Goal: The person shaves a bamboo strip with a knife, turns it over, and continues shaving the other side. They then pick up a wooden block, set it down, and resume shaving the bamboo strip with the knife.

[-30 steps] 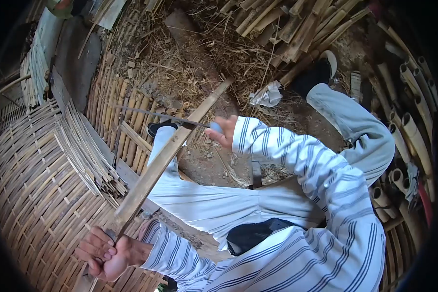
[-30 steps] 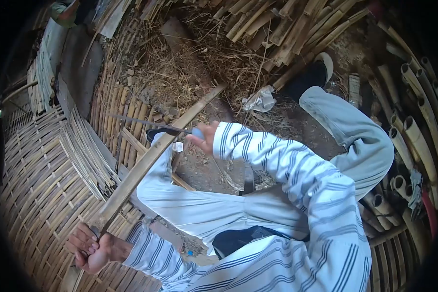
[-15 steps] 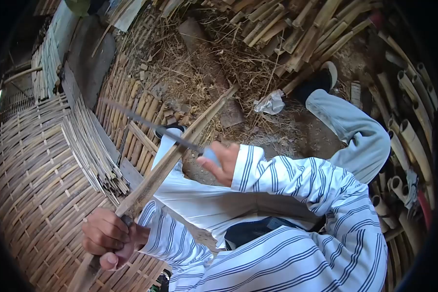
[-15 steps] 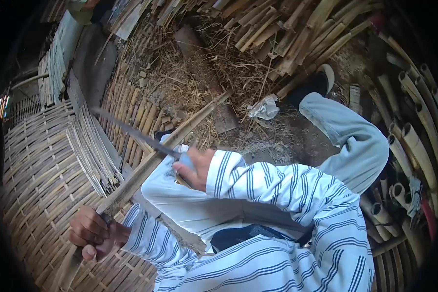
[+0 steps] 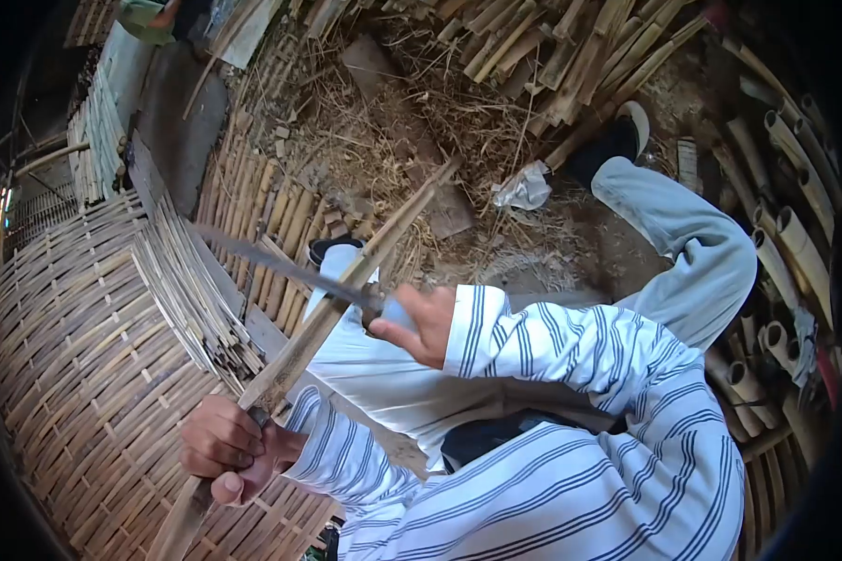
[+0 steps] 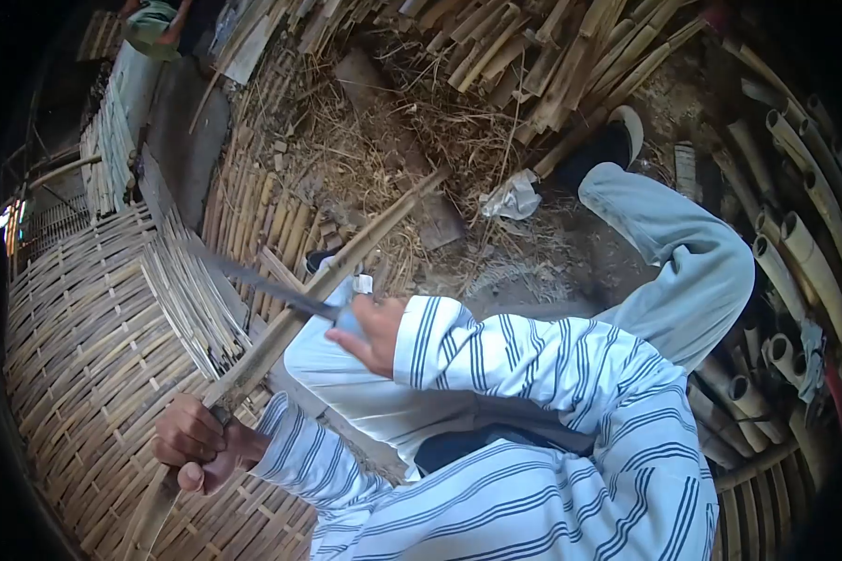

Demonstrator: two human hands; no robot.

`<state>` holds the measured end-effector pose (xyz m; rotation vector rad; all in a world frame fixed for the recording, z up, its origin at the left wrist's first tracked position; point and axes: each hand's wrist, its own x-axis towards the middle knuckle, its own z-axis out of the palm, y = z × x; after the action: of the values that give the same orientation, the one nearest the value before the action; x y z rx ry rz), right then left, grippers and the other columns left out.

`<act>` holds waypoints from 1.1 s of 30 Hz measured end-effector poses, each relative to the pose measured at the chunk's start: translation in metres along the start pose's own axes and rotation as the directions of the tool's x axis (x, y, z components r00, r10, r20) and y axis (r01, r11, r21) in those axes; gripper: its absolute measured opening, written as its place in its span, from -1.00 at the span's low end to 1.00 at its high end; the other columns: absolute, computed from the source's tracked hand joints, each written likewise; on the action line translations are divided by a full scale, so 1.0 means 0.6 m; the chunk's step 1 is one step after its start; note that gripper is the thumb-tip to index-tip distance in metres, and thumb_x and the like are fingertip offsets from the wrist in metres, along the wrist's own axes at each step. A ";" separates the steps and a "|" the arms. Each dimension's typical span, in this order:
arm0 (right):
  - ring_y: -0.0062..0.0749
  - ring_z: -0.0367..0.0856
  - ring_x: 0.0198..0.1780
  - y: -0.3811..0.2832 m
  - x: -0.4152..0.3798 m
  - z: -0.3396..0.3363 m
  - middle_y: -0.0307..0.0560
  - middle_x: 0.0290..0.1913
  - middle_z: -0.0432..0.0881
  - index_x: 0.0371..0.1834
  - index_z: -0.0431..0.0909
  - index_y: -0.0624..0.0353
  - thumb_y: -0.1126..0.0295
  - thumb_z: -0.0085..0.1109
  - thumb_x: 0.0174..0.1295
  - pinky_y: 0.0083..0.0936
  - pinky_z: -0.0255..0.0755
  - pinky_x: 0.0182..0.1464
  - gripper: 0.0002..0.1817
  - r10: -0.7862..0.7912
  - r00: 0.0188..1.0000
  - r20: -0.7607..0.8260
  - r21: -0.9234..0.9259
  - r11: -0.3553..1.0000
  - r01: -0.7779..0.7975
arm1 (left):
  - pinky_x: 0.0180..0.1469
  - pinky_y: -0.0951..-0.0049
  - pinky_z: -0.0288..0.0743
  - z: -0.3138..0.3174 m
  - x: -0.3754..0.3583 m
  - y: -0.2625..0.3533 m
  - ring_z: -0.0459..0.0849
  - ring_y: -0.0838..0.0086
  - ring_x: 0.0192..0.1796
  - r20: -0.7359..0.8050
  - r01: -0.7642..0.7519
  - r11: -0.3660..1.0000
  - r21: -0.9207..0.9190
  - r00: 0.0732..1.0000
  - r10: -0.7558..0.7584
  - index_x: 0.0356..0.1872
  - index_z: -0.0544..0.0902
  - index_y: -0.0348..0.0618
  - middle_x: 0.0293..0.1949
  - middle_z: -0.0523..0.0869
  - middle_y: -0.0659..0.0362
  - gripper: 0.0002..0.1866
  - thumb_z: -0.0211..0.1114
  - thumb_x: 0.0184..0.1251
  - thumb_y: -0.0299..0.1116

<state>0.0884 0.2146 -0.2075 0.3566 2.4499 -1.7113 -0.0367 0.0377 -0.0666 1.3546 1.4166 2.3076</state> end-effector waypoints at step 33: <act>-0.01 0.62 -0.57 0.057 0.030 0.040 0.09 -0.68 0.53 -0.26 0.41 0.26 -0.07 -0.08 0.36 -0.19 0.49 -0.47 -0.49 0.151 0.985 0.088 0.167 0.972 -0.164 | -0.64 0.61 0.17 -0.042 -0.026 0.008 0.26 0.61 -0.76 -0.081 0.017 0.995 0.096 0.997 -0.009 -0.66 0.21 -0.02 -0.80 0.28 0.31 -0.72 0.18 0.04 -0.41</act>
<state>0.0795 0.2056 -0.2511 0.4829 2.1626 -1.8387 -0.0447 0.0106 -0.0769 1.2860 1.5749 2.3382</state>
